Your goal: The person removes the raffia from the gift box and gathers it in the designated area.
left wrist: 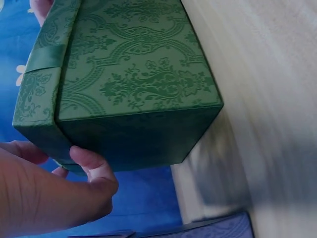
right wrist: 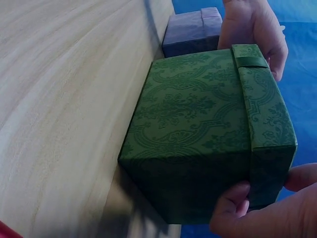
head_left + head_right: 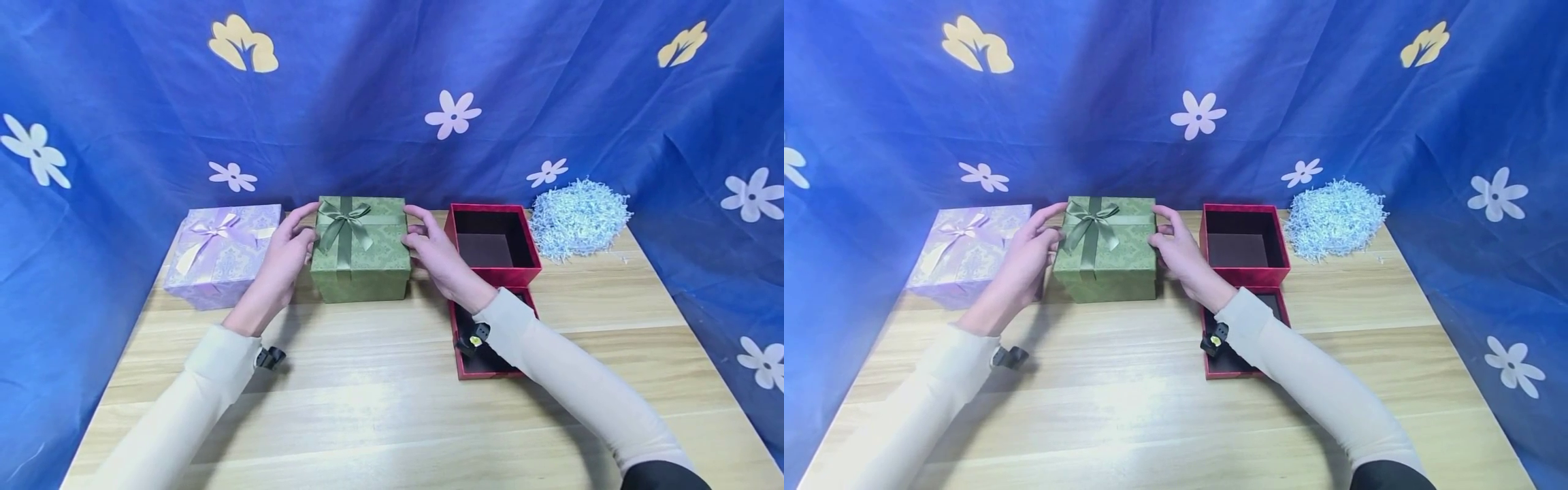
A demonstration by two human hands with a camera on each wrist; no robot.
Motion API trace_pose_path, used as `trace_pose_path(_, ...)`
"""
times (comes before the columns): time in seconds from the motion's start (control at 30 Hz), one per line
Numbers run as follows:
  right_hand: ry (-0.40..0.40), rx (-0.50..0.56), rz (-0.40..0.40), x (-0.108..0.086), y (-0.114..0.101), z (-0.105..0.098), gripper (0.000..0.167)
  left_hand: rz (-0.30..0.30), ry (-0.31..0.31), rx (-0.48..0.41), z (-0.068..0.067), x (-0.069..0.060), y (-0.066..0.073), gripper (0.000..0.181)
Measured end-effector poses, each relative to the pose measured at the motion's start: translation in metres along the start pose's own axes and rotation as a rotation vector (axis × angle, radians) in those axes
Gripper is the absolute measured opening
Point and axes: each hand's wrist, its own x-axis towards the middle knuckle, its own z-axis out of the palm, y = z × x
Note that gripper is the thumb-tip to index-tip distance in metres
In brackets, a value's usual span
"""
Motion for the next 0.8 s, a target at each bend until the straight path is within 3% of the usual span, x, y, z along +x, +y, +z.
trace_pose_path(0.4,0.001,0.043,-0.023,-0.012,-0.010,-0.003,0.067,0.002,-0.001,-0.023,-0.002,-0.015,0.013,0.063)
trace_pose_path(0.6,-0.037,0.079,-0.031,-0.023,-0.008,-0.006,0.063,-0.075,-0.033,0.118,-0.012,-0.029,0.014,0.058)
trace_pose_path(0.8,-0.023,0.048,0.004,-0.032,-0.008,-0.008,0.046,-0.131,-0.088,0.177,-0.022,-0.043,0.019,0.062)
